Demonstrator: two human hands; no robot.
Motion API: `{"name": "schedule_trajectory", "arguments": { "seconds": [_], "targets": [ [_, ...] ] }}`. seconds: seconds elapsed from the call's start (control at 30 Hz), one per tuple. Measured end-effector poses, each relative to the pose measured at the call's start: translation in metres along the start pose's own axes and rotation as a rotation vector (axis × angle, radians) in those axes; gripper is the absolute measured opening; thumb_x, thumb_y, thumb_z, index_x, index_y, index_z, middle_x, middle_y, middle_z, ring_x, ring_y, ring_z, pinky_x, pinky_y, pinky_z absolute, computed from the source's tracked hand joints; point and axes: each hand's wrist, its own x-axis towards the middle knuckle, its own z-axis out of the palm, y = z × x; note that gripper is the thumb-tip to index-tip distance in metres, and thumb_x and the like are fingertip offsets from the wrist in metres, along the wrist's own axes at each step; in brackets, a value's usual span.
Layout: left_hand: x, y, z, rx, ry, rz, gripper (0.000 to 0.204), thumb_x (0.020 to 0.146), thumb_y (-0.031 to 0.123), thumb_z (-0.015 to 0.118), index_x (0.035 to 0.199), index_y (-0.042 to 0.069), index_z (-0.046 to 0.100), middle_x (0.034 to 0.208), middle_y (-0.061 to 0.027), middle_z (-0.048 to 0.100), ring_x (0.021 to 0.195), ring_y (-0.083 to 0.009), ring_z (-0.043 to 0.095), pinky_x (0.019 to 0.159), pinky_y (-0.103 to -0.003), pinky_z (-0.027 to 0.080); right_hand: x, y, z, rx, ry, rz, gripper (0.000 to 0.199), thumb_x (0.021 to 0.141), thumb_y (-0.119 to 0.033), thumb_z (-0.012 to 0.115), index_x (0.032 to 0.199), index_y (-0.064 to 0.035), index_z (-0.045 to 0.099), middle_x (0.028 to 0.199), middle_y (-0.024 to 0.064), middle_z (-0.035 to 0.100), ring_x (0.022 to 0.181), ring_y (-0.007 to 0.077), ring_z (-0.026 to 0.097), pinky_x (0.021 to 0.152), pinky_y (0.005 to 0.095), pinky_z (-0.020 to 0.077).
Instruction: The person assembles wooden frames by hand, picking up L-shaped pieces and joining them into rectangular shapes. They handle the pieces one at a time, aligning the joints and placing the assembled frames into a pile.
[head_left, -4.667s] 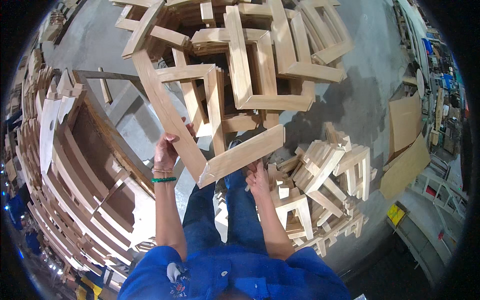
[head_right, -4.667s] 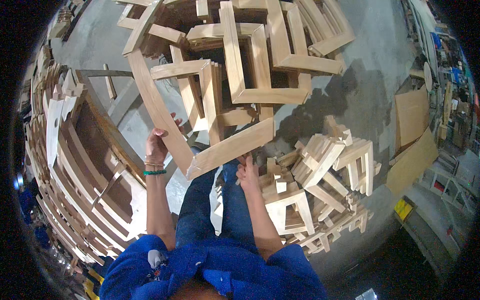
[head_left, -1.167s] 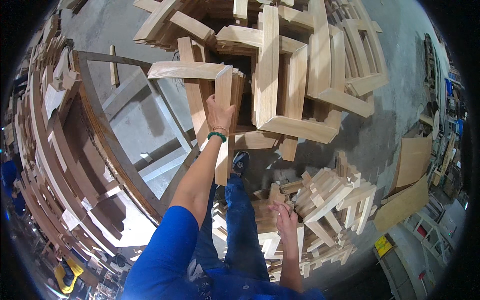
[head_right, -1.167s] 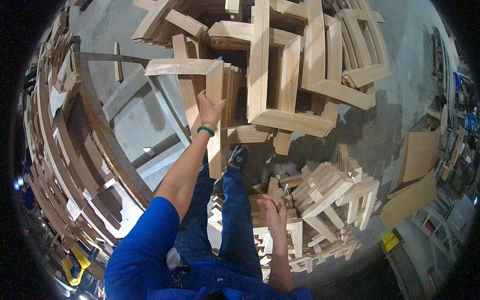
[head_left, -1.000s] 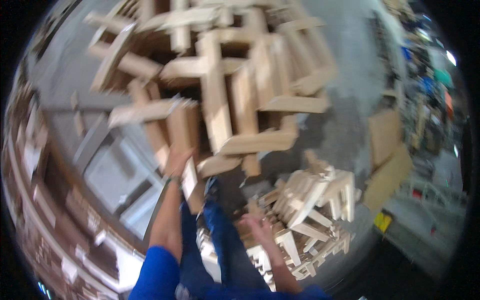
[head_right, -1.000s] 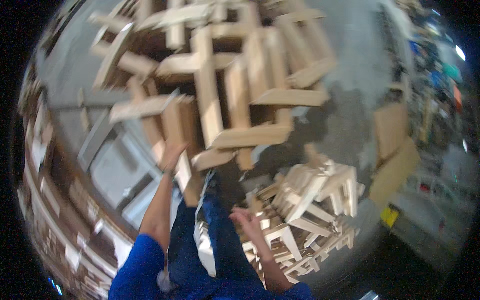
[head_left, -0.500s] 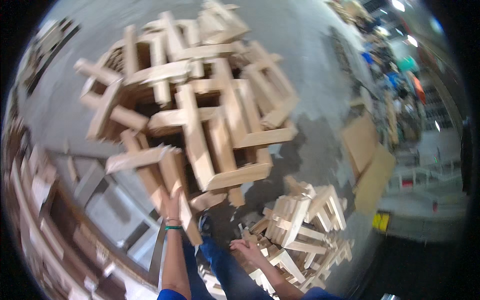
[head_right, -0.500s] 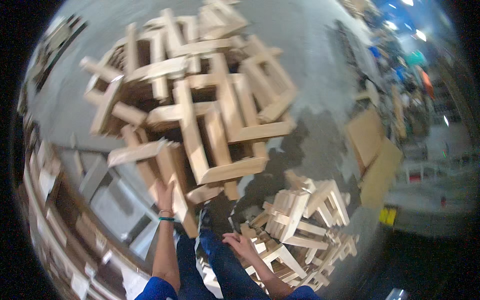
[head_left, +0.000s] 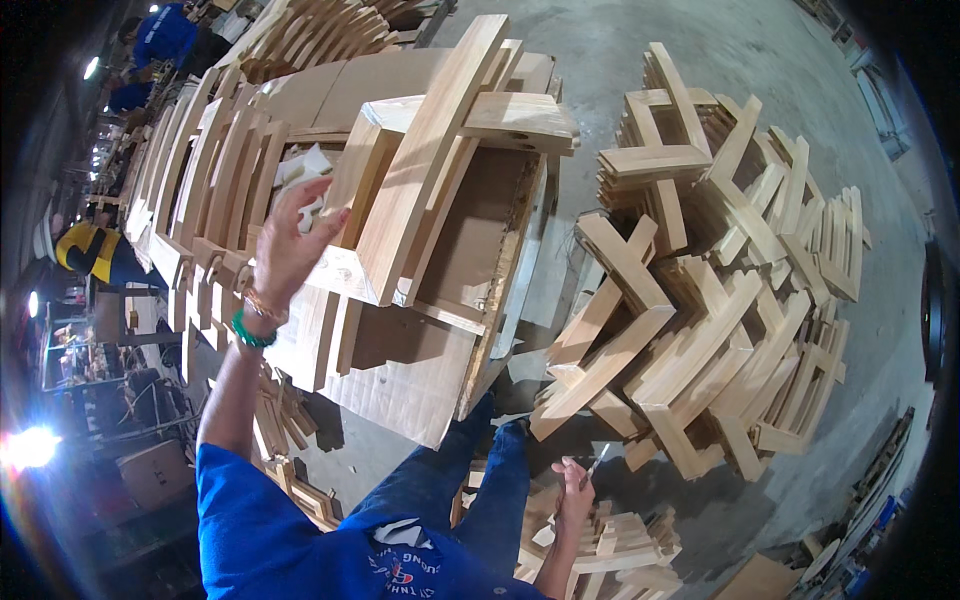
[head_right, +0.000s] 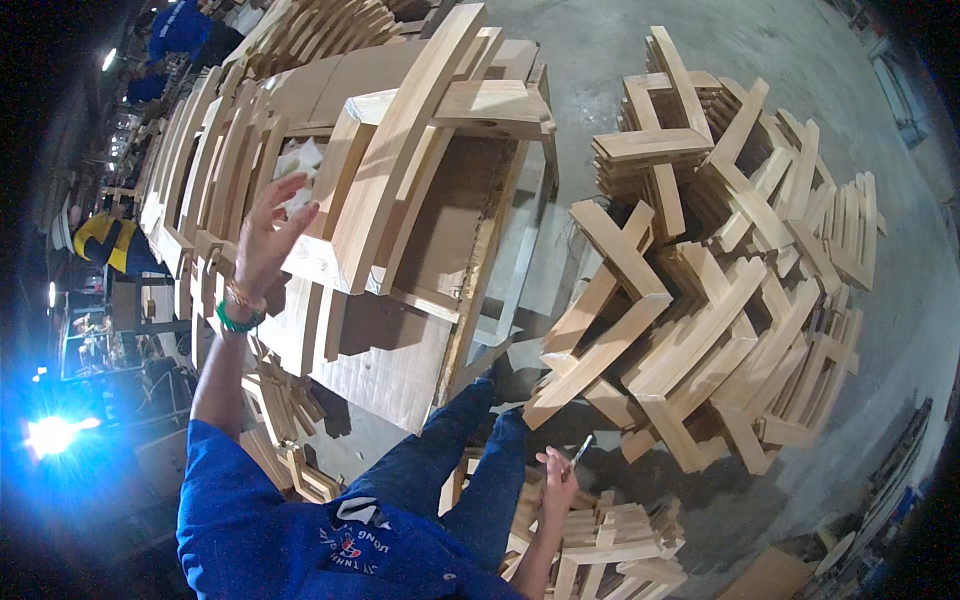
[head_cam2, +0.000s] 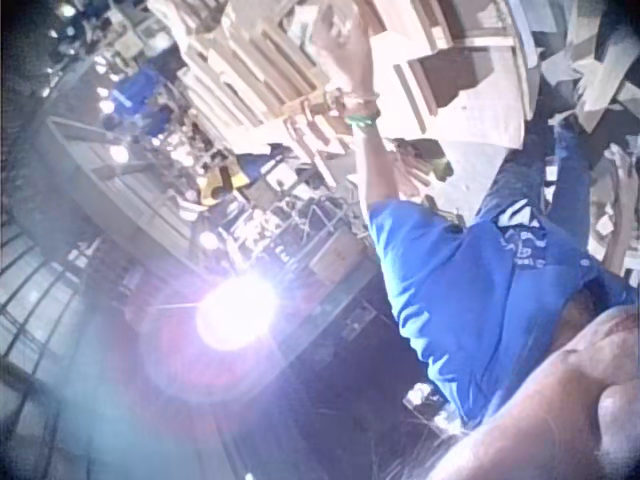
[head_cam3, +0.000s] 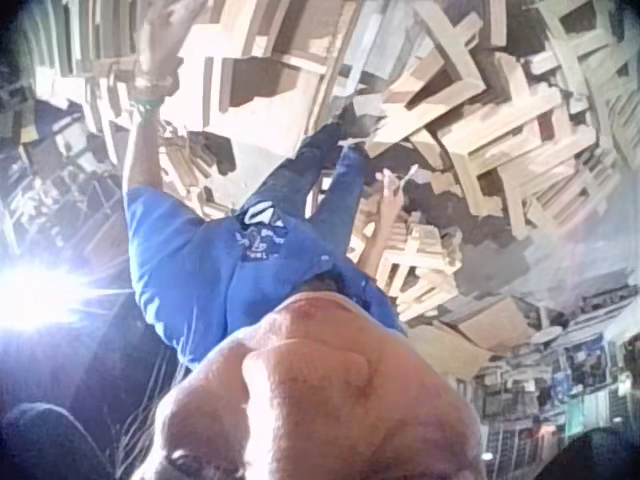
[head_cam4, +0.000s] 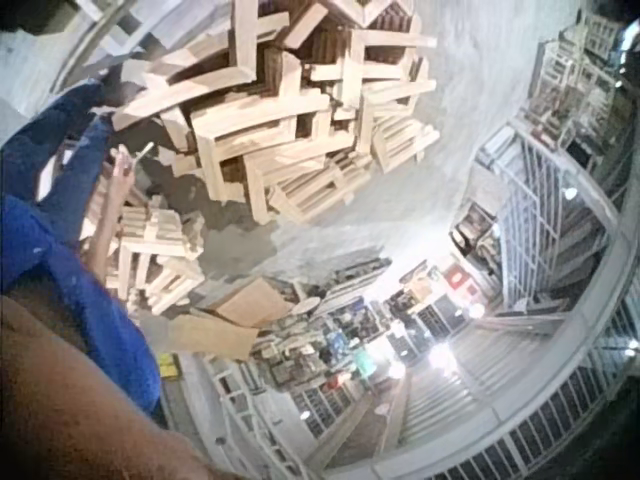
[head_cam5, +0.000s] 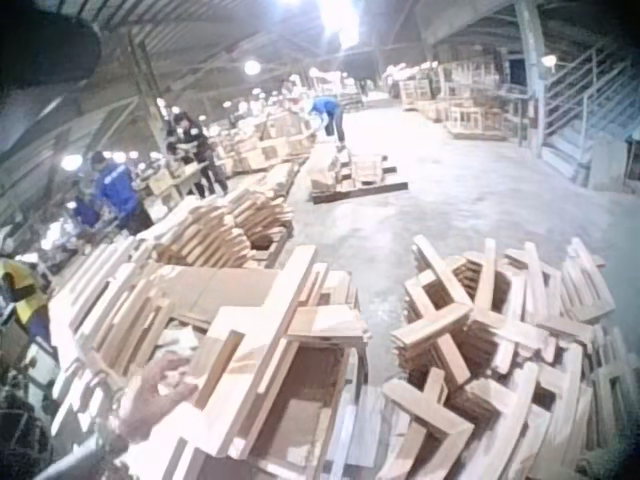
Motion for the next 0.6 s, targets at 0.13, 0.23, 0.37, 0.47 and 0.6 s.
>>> {"name": "schedule_trajectory", "arguments": {
  "seconds": [0.13,0.23,0.37,0.47,0.6],
  "targets": [
    [0.024,0.027,0.027,0.111,-0.183,0.079,0.063,0.074,0.044,0.073,0.121,0.007,0.055,0.114,-0.0126,0.061,0.109,-0.0236,0.057,0.09,-0.036,0.046,-0.004,-0.001,0.019,-0.056,0.002,-0.005,0.031,0.091,-0.028,0.058,0.107,-0.0017,0.062,0.09,0.0073,0.068,0.044,-0.0002,0.035,0.041,0.0183,0.0253],
    [0.063,0.0,0.059,0.122,-0.275,0.119,0.072,0.073,0.046,0.074,0.122,0.001,0.047,0.106,-0.0154,0.061,0.099,-0.0239,0.06,0.084,-0.035,0.047,-0.004,-0.006,0.028,-0.084,-0.029,-0.007,0.032,0.092,-0.025,0.056,0.111,0.0006,0.061,0.094,0.0096,0.068,0.073,0.0073,0.053,0.068,0.0225,0.0388],
    [0.096,-0.017,0.072,-0.215,-0.479,-0.037,0.071,0.077,0.035,0.075,0.125,-0.002,0.039,0.105,-0.0114,0.059,0.09,-0.0168,0.059,0.078,-0.029,0.048,-0.011,-0.002,0.031,0.017,-0.04,-0.032,0.028,0.094,-0.018,0.054,0.113,0.002,0.06,0.099,0.0088,0.067,0.092,0.012,0.061,0.085,0.025,0.0444],
    [0.088,-0.008,0.078,-0.295,-0.536,0.06,0.069,0.079,0.03,0.074,0.128,-0.001,0.036,0.107,-0.0102,0.057,0.09,-0.0158,0.058,0.078,-0.028,0.048,-0.014,0.01,0.031,0.077,0.015,-0.043,0.027,0.094,-0.017,0.055,0.112,0.0021,0.06,0.098,0.008,0.066,0.092,0.0121,0.061,0.084,0.0252,0.045],
    [0.041,0.034,0.073,-0.206,-0.407,0.34,0.072,0.079,0.022,0.07,0.135,0.001,0.031,0.12,-0.0162,0.054,0.101,-0.0225,0.059,0.085,-0.032,0.05,-0.021,0.021,0.021,0.167,0.121,-0.121,0.026,0.093,-0.015,0.054,0.111,0.0034,0.06,0.098,0.0089,0.067,0.093,0.014,0.062,0.083,0.0254,0.0463]
  ]
}}
